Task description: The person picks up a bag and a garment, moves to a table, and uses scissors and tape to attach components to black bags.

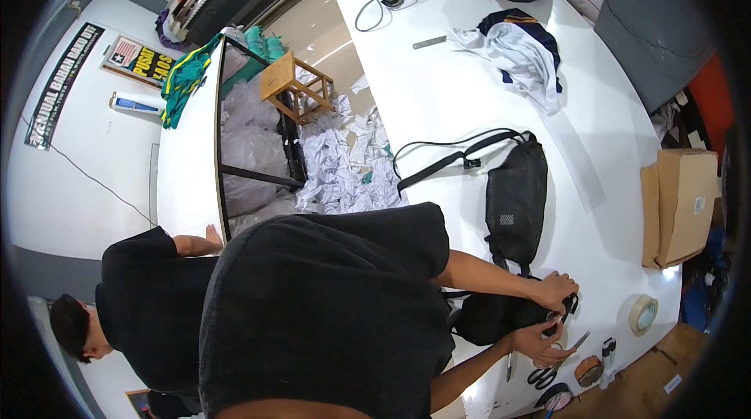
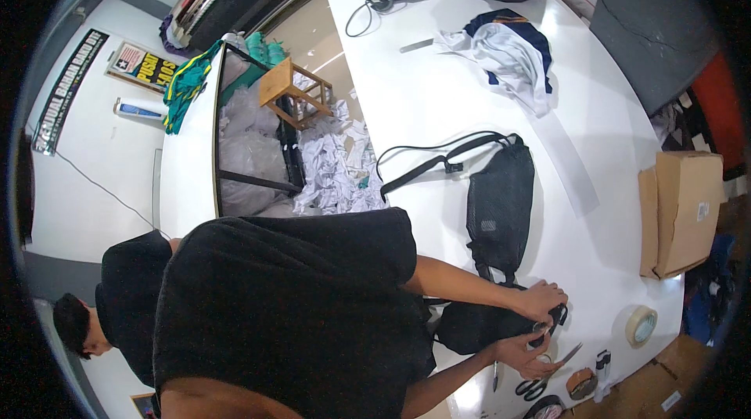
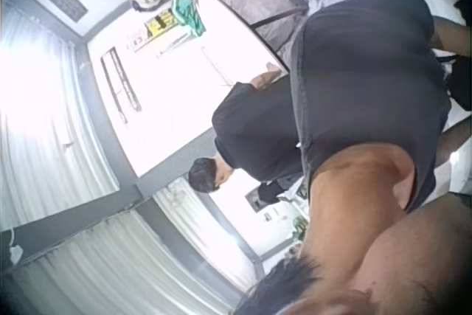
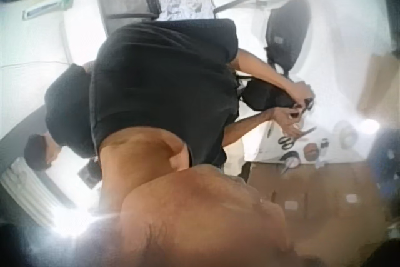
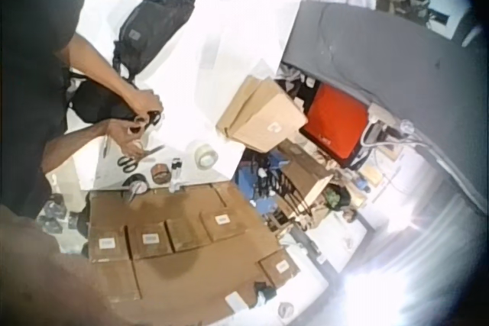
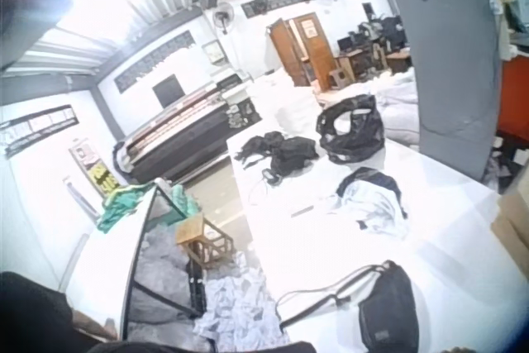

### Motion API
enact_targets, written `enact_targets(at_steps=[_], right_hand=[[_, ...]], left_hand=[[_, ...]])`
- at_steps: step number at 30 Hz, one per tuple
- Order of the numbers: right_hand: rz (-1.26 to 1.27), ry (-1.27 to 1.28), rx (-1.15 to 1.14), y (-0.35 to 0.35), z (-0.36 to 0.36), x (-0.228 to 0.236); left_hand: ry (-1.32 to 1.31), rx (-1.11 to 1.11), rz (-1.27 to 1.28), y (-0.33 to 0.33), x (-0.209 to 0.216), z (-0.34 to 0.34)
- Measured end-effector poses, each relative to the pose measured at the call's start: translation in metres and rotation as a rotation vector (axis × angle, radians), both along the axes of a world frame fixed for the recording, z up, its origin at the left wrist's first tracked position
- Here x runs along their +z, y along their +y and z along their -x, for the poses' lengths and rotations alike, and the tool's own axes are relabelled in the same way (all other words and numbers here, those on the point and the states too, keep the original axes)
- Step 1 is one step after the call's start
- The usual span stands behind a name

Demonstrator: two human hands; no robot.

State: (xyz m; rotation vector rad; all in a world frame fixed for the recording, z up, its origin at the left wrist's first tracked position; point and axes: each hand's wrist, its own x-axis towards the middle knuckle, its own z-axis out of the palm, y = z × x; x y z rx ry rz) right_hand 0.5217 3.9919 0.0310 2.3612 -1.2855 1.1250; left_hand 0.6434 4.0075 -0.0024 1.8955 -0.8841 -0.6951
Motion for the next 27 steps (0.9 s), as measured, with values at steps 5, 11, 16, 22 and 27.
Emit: enact_targets(at_steps=[5, 11, 16, 22, 27], right_hand=[[-0.015, 0.067, -0.075, -0.006, 0.008, -0.011], [-0.243, -0.027, 0.039, -0.015, 0.006, -0.005], [-0.260, 0.087, -0.041, -0.035, 0.020, -0.023], [-0.233, 0.102, -0.045, -0.042, 0.038, -0.020], [-0.215, 0.251, 0.015, -0.038, 0.018, 0.008]], left_hand=[[0.018, 0.022, -0.006, -0.002, -0.004, 0.003], [0.042, 0.025, -0.057, 0.002, 0.007, -0.001], [0.051, 0.003, -0.070, 0.004, 0.020, -0.002], [0.029, -0.005, -0.127, 0.003, 0.026, 0.003], [0.022, 0.053, -0.082, 0.003, 0.014, 0.004]])
